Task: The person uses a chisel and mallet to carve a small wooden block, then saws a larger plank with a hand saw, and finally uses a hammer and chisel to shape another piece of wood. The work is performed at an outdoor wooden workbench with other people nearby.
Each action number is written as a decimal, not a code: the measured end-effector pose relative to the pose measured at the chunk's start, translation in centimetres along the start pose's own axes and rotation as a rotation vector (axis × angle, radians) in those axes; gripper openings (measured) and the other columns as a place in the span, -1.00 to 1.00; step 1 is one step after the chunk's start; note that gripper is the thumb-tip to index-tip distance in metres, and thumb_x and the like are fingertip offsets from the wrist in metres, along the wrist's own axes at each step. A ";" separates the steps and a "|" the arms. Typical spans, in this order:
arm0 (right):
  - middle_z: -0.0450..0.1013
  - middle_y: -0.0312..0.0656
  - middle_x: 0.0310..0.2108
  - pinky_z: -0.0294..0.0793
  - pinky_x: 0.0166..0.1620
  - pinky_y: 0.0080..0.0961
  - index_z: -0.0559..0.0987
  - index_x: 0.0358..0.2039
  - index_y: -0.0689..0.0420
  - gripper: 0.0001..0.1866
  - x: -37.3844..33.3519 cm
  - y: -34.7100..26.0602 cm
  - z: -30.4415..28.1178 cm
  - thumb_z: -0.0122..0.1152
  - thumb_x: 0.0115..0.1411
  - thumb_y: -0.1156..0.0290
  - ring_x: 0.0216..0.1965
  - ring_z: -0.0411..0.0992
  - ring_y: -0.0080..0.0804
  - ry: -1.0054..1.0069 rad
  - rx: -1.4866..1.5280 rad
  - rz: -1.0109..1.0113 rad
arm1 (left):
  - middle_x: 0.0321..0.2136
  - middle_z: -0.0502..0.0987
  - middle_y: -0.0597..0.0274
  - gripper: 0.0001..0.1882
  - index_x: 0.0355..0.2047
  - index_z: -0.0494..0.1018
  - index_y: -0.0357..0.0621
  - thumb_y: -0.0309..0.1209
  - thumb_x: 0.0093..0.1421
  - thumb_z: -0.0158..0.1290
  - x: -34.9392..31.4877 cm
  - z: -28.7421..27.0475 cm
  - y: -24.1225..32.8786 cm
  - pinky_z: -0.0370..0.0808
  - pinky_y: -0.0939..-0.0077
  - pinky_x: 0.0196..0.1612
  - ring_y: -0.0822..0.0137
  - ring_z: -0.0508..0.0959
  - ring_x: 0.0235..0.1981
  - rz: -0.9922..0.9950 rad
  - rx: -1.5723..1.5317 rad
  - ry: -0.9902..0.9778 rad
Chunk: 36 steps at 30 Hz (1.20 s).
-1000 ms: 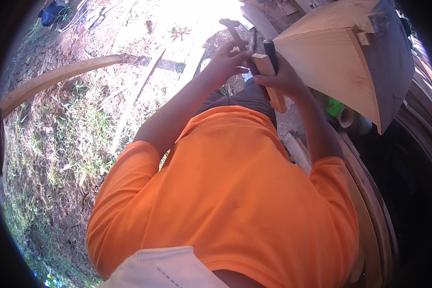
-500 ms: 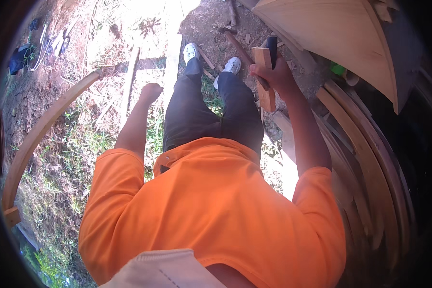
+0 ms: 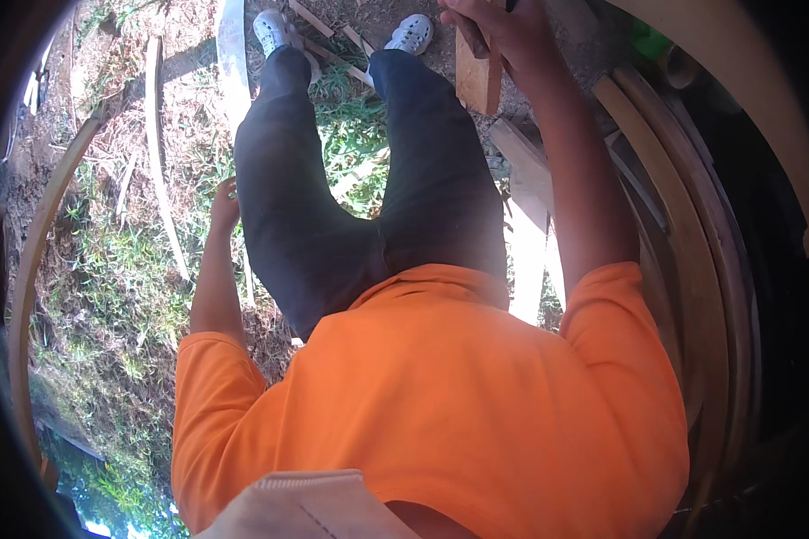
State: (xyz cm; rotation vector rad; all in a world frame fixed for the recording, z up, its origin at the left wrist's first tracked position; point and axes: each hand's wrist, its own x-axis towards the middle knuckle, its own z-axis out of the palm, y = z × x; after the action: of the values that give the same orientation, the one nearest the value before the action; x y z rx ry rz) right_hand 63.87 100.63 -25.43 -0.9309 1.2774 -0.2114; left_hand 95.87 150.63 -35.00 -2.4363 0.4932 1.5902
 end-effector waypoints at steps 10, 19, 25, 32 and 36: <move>0.50 -0.16 -0.28 0.58 -0.20 -0.48 0.40 -0.01 0.14 -0.57 5.3 8.3 7.0 0.27 0.16 0.31 -0.27 0.53 -0.43 0.051 0.220 0.172 | 0.07 0.41 -0.37 -0.05 0.29 0.16 -0.29 0.08 0.08 0.24 27.5 2.8 2.1 0.37 0.08 0.20 -0.17 0.37 0.18 0.135 0.196 0.238; 0.51 -0.05 -0.22 0.57 -0.21 -0.45 0.44 -0.02 0.32 -0.47 9.4 14.6 11.1 0.26 0.12 0.20 -0.22 0.54 -0.39 0.013 0.090 0.229 | 0.27 0.14 -0.27 0.23 0.37 -0.08 -0.27 0.19 -0.06 0.32 43.3 5.4 7.0 0.44 -0.07 0.15 -0.29 0.23 0.26 -0.037 0.164 0.386; 0.49 -0.04 -0.21 0.56 -0.20 -0.43 0.36 0.05 0.32 -0.37 10.4 14.7 12.7 0.29 0.09 0.18 -0.23 0.53 -0.35 0.026 -0.033 0.259 | 0.19 0.19 -0.09 0.12 0.36 -0.06 -0.23 -0.03 -0.01 0.36 43.2 6.7 7.9 0.56 0.01 0.01 -0.09 0.38 0.13 -0.206 0.290 0.586; 0.48 -0.05 -0.17 0.56 -0.15 -0.42 0.33 0.09 0.30 -0.38 11.5 14.3 12.8 0.27 0.11 0.23 -0.21 0.52 -0.33 0.035 -0.030 0.228 | -0.02 0.29 -0.06 -0.07 0.13 0.15 -0.31 -0.11 -0.11 0.39 42.6 4.3 6.4 0.65 0.19 -0.21 -0.08 0.49 -0.03 -0.075 0.238 0.507; 0.46 -0.05 -0.15 0.55 -0.14 -0.43 0.28 0.13 0.28 -0.37 11.9 13.5 13.7 0.24 0.14 0.24 -0.20 0.51 -0.34 0.030 -0.018 0.188 | -0.08 0.31 -0.09 -0.11 0.05 0.18 -0.25 -0.07 -0.16 0.38 37.8 3.1 5.6 0.64 0.14 -0.23 -0.14 0.50 -0.09 -0.029 0.195 0.525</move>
State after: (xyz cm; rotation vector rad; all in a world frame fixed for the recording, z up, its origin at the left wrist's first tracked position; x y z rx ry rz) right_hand 75.08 108.37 -43.43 -0.8195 1.3879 -0.0676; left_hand 105.08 140.02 -70.66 -2.6711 0.6499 0.8266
